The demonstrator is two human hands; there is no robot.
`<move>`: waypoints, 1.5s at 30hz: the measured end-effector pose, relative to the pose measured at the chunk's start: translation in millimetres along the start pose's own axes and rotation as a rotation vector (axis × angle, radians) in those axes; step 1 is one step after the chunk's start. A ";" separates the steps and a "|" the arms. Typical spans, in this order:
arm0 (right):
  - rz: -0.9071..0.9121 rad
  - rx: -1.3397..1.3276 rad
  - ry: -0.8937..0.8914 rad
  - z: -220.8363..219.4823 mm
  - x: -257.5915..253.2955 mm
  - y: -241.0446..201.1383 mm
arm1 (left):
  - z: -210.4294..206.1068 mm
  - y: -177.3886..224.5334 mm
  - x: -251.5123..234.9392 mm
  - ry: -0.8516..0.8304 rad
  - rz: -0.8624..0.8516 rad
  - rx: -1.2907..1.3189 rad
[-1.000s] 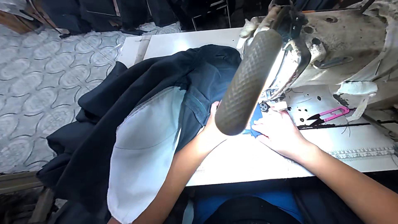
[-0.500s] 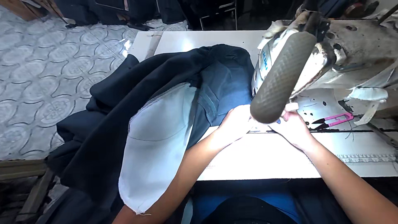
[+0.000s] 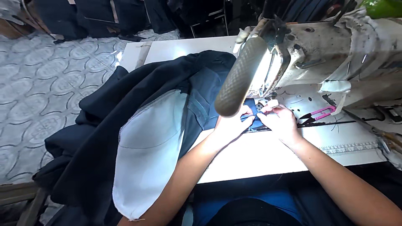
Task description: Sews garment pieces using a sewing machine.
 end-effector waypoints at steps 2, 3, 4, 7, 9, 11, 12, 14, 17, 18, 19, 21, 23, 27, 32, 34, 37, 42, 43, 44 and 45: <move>0.127 0.031 0.034 -0.6 0.8 0.6 | 0.6 0.7 -1.2 -0.006 -0.031 0.014; 0.209 0.051 0.056 -1.0 0.7 0.5 | 0.7 0.7 -2.6 -0.012 -0.035 0.023; 0.288 0.076 0.068 -1.6 1.0 0.2 | 1.1 0.6 -3.9 -0.026 -0.023 0.031; 0.491 0.178 0.024 -2.2 5.0 -1.9 | 2.1 -0.3 -5.8 -0.053 0.029 0.089; 0.586 0.262 0.018 -2.6 5.4 -2.6 | 3.5 -1.3 -7.4 -0.075 0.041 0.128; 0.633 0.334 0.021 -2.9 5.4 -2.8 | 5.8 -0.8 -8.9 -0.103 0.043 0.148; 0.647 0.367 0.019 -3.1 5.9 -3.2 | 6.1 -1.0 -8.6 -0.108 0.038 0.153; 0.664 0.403 0.008 -3.6 6.0 -4.0 | 5.5 -2.8 -7.7 -0.091 0.021 0.167; 0.519 0.268 -0.058 -2.3 5.8 -1.9 | 9.1 3.2 -7.4 -0.101 0.080 0.128; 0.409 0.182 -0.062 -0.6 4.0 -1.7 | 10.9 6.2 -7.4 -0.084 0.075 0.109; 0.302 0.111 -0.048 1.1 1.2 -1.1 | 11.8 7.5 -6.4 -0.042 0.022 0.090; 0.160 0.049 -0.075 3.7 -3.0 1.3 | 10.9 6.8 -3.4 0.060 -0.143 0.023; 0.156 0.086 -0.107 2.2 -4.8 0.2 | 10.9 8.0 -2.4 0.117 -0.265 -0.058; 0.329 0.250 -0.058 -3.7 -2.2 -3.2 | 14.8 10.7 -3.2 0.055 -0.345 -0.121; 0.444 0.304 -0.008 -5.1 2.5 -1.9 | 13.8 10.5 -1.1 0.109 -0.456 -0.231; 0.546 0.279 -0.038 6.4 1.7 -2.2 | 15.2 10.2 -1.8 0.127 -0.461 -0.229; 0.888 0.356 -0.298 31.6 -3.0 -5.2 | 17.8 8.9 -5.1 0.139 -0.461 -0.189; 1.095 0.448 -0.526 27.0 -16.7 2.5 | 22.4 8.8 -12.7 0.173 -0.452 -0.119; 1.095 0.438 -0.541 22.7 -19.6 4.8 | 21.5 7.7 -13.1 0.190 -0.470 -0.109; 1.106 0.426 -0.532 18.3 -22.0 7.7 | 20.3 6.4 -13.7 0.206 -0.487 -0.103; 1.123 0.409 -0.508 14.4 -23.7 10.7 | 19.4 5.6 -14.4 0.225 -0.507 -0.107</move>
Point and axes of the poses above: each hand's wrist, its own x-axis away from the middle knuckle, its own z-axis out of the back of the hand, y = z × x, the point moved 3 cm from there along -x, towards the middle knuckle, and after that the axes turned 6 degrees about y, right-handed, at the moved point
